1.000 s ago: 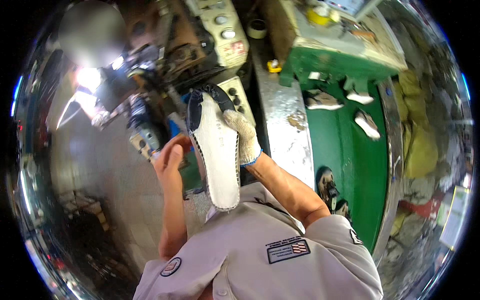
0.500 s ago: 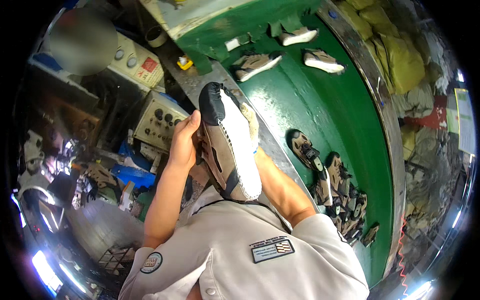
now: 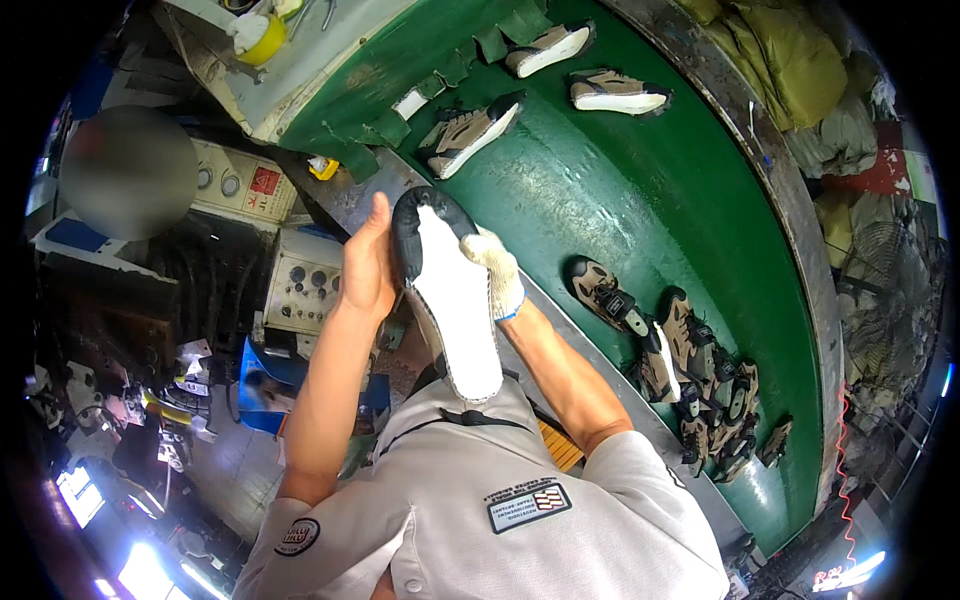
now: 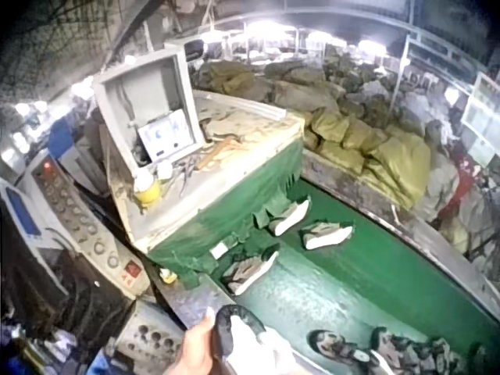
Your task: The person picks up a shoe upper from a conveyor belt, places it onto a lasting machine to shape the heel and toe, and then places the shaped shoe back onto the conveyor belt.
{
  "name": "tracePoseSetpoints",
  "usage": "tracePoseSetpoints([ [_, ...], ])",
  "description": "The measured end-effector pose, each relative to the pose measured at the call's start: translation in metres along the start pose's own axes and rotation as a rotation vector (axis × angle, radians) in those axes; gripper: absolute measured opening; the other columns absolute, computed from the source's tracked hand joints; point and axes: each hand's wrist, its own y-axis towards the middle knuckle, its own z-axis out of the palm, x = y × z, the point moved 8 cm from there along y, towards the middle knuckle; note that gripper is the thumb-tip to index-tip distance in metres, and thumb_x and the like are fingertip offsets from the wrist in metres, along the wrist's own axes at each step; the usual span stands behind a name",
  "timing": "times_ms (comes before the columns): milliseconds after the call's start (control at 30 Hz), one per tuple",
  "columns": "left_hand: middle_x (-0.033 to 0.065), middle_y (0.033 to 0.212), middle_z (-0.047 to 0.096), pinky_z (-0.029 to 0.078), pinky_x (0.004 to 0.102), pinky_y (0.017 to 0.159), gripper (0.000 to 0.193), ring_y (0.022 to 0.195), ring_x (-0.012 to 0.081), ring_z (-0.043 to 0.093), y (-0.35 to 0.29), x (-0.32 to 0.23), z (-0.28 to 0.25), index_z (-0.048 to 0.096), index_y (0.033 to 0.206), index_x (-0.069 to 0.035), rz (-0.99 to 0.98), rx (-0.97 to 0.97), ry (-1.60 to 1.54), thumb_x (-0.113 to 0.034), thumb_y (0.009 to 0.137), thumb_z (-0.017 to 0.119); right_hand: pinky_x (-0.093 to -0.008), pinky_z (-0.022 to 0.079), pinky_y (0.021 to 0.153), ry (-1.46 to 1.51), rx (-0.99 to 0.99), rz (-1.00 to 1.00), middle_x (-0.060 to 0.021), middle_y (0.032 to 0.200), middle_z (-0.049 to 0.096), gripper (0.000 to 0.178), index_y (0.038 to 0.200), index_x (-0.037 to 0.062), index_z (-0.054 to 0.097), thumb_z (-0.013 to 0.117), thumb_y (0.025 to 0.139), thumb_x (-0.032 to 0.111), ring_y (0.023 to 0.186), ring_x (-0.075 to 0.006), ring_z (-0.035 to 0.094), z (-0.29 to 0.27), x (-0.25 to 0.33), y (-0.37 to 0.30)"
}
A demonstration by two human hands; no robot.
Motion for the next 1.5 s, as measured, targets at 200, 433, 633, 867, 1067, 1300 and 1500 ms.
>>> tracePoseSetpoints([
  [200, 0.0088, 0.098, 0.072, 0.054, 0.0306, 0.079, 0.035, 0.086, 0.0174, 0.068, 0.028, 0.02, -0.009, 0.069, 0.104, 0.002, -0.038, -0.039, 0.142, -0.032, 0.095, 0.067, -0.0331, 0.053, 0.098, -0.377, 0.011, -0.089, -0.0121, 0.129, 0.064, 0.089, 0.144, -0.0026, 0.048, 0.082, 0.071, 0.036, 0.112, -0.0204, 0.065, 0.0, 0.034, 0.002],
  [433, 0.0015, 0.082, 0.066, 0.046, 0.0264, 0.071, 0.033, 0.08, 0.0088, 0.059, 0.05, 0.029, -0.01, 0.07, 0.09, 0.001, 0.02, -0.073, 0.359, -0.032, 0.093, 0.071, -0.0327, 0.052, 0.098, -0.341, -0.014, -0.021, -0.0123, 0.13, 0.064, 0.087, 0.144, -0.0031, 0.049, 0.08, 0.073, 0.035, 0.113, -0.0205, 0.065, -0.026, 0.044, 0.008],
  [633, 0.0187, 0.113, 0.071, 0.051, 0.0361, 0.095, 0.057, 0.107, 0.025, 0.068, 0.069, 0.054, -0.059, 0.066, 0.12, 0.008, -0.049, -0.21, 0.678, -0.045, 0.098, 0.062, -0.0302, 0.047, 0.099, -0.891, -0.151, 0.095, -0.0091, 0.125, 0.067, 0.088, 0.141, -0.0003, 0.055, 0.081, 0.076, 0.052, 0.109, -0.0164, 0.062, -0.077, 0.084, 0.027],
  [867, 0.0149, 0.108, 0.074, 0.054, 0.032, 0.088, 0.043, 0.1, 0.0202, 0.07, -0.009, 0.082, -0.145, 0.067, 0.12, 0.004, -0.095, -0.333, 0.696, -0.033, 0.099, 0.065, -0.0428, 0.047, 0.102, -1.897, -0.666, 0.329, -0.0258, 0.13, 0.064, 0.091, 0.132, -0.0011, 0.061, 0.068, 0.078, 0.072, 0.12, -0.0376, 0.062, -0.173, 0.116, 0.135],
  [1067, 0.0159, 0.106, 0.074, 0.055, 0.0303, 0.083, 0.036, 0.095, 0.0198, 0.071, -0.066, 0.09, -0.152, 0.068, 0.118, 0.006, -0.15, -0.369, 0.558, -0.026, 0.1, 0.063, -0.0396, 0.054, 0.09, -1.013, -1.189, -0.255, -0.0163, 0.114, 0.073, 0.06, 0.119, -0.0006, 0.069, 0.087, 0.075, 0.036, 0.104, -0.0298, 0.07, -0.296, 0.082, 0.235],
  [1300, 0.0157, 0.1, 0.074, 0.057, 0.0295, 0.079, 0.029, 0.09, 0.0199, 0.073, -0.179, 0.074, -0.213, 0.068, 0.114, 0.007, 0.034, -0.64, 0.302, -0.018, 0.101, 0.061, -0.043, 0.051, 0.101, -0.263, -0.397, -0.039, -0.0119, 0.122, 0.067, 0.044, 0.129, 0.0002, 0.06, 0.074, 0.087, 0.005, 0.111, -0.0258, 0.064, -0.17, -0.027, 0.178],
  [1500, 0.0166, 0.112, 0.073, 0.055, 0.0333, 0.089, 0.038, 0.101, 0.0226, 0.071, -0.219, -0.051, -0.255, 0.064, 0.125, 0.004, 0.466, -0.663, 0.551, -0.025, 0.101, 0.059, -0.0448, 0.05, 0.106, 0.236, -0.016, 0.362, -0.0204, 0.13, 0.063, 0.055, 0.14, -0.0043, 0.049, 0.062, 0.097, 0.027, 0.119, -0.0309, 0.063, 0.042, -0.16, 0.06],
])
